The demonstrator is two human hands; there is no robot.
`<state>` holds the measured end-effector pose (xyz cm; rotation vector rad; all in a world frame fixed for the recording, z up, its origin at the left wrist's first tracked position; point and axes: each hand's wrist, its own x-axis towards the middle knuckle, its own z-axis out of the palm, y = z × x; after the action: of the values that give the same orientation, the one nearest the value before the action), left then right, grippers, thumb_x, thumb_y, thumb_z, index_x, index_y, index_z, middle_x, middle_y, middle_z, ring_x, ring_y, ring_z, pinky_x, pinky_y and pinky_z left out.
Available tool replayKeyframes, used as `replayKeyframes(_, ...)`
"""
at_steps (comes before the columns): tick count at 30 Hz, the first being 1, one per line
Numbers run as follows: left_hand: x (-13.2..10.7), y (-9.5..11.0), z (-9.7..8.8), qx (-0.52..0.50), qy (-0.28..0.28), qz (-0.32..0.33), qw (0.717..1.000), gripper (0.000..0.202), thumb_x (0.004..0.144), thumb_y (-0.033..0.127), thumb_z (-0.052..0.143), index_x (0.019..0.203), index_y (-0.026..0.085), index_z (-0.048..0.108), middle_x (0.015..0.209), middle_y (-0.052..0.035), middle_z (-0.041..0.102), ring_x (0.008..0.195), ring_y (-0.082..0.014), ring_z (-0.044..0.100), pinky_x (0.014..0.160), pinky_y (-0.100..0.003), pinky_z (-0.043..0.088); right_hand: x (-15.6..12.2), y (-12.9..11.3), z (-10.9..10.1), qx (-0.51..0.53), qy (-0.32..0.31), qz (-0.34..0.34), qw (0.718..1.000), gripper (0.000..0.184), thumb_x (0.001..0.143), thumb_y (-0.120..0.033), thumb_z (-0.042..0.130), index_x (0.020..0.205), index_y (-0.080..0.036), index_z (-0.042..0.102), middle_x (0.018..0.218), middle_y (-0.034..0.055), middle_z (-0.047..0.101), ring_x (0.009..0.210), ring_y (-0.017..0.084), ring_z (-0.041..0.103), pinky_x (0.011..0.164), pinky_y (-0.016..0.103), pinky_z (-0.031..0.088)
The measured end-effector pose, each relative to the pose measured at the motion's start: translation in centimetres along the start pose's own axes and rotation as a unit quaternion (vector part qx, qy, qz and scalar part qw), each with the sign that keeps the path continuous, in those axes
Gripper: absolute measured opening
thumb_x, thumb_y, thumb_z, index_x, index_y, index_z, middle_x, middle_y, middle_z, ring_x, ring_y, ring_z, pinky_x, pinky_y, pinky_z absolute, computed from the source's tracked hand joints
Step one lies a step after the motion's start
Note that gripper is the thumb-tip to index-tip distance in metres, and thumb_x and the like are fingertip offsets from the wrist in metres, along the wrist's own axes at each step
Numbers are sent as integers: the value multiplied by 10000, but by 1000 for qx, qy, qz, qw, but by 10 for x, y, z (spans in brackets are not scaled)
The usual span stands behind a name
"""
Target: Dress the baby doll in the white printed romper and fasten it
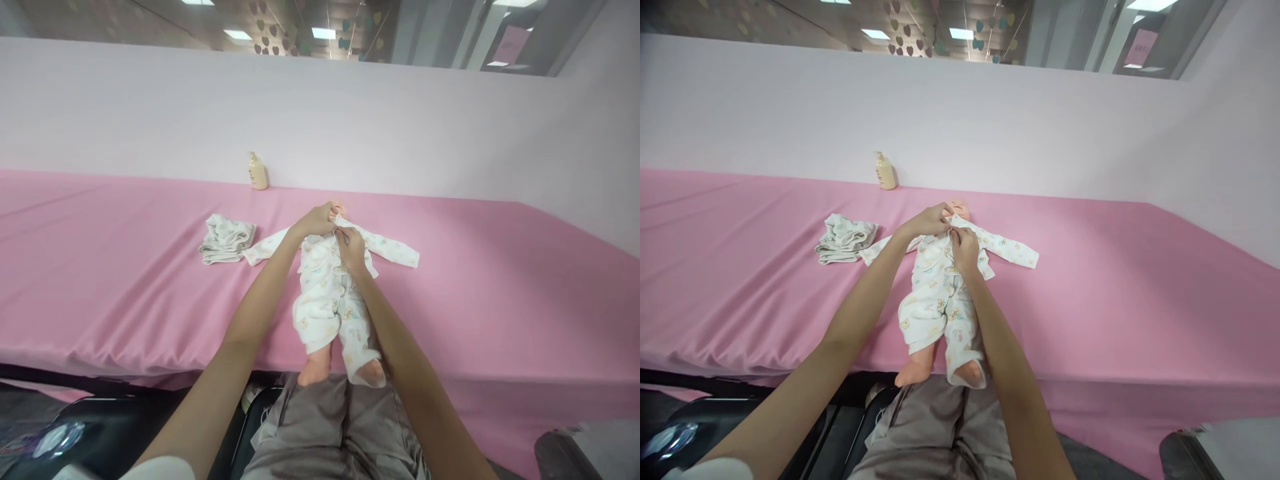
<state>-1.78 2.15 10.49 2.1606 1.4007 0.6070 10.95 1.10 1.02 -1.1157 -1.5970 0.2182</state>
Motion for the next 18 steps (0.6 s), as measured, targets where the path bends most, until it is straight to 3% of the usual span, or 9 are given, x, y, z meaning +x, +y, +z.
replayKeyframes(9,-2,1,2,-2,-23,44,999,457,672,123,528,1113,173,420,776,-21,646,549,-126,568,543,-225,439,0,1,0,20,48,43,998,89,775,-268,559,718,-200,573,821,51,596,859,209,539,834,364,427)
replayKeyframes(14,-2,5,6,-16,-4,70,997,446,681,111,528,1102,180,397,745,-12,626,552,-135,580,544,-232,449,-2,0,-1,59,85,52,993,118,778,-271,504,730,-201,586,833,53,602,848,196,555,839,358,442)
replayKeyframes(18,-3,9,7,-11,6,89,996,435,681,109,515,1092,190,398,741,2,624,561,-136,583,550,-230,450,-5,-7,-3,78,67,23,994,143,759,-227,469,712,-205,602,794,35,622,808,186,577,813,337,461)
